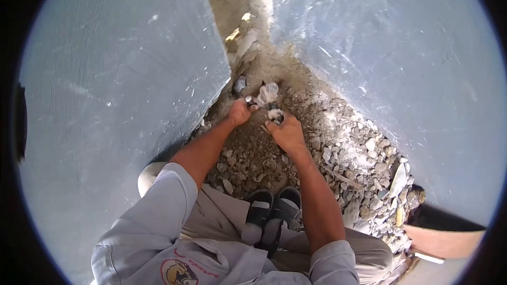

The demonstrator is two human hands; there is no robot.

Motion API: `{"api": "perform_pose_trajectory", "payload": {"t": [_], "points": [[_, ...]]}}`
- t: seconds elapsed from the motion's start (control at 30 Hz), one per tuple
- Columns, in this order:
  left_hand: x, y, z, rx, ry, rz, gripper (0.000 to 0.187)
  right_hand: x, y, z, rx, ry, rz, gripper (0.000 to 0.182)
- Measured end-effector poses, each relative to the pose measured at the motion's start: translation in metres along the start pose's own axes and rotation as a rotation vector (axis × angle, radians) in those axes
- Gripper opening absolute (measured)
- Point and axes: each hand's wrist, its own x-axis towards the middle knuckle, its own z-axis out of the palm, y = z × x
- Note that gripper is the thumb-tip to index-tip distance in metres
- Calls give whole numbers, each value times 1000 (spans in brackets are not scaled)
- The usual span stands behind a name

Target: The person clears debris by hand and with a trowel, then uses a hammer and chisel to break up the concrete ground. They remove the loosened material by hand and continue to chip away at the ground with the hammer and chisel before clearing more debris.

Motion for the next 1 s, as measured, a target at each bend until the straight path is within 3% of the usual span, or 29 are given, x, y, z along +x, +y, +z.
{"api": "perform_pose_trajectory", "payload": {"t": [0.03,0.07,0.23,0.47,0.57,0.6,0.7,0.87,0.97,1.0], "points": [[12,4,-3,-1,-12,53,29,-5,8,-11,-87,21,-13,47],[24,-6,3,-190,3,88,18,-13,20,-22,-176,36,-20,47],[33,-5,1,-228,28,40,15,-38,61,-45,-658,-83,93,50],[61,15,7,-223,187,-30,17,-31,50,-24,-727,-237,154,32],[70,8,-10,-155,-27,83,16,-30,58,-22,-745,-216,133,31],[73,0,-10,-286,-27,91,16,-28,60,-23,-729,-206,140,31],[72,41,-41,-282,130,152,15,-31,61,-16,-694,-198,159,32],[74,52,-43,-333,132,159,13,-30,83,7,-612,-46,170,36],[62,33,-19,-385,102,82,15,-23,105,11,-331,-9,189,37],[60,26,-8,-330,173,153,17,-20,104,8,-136,29,183,38]]}}
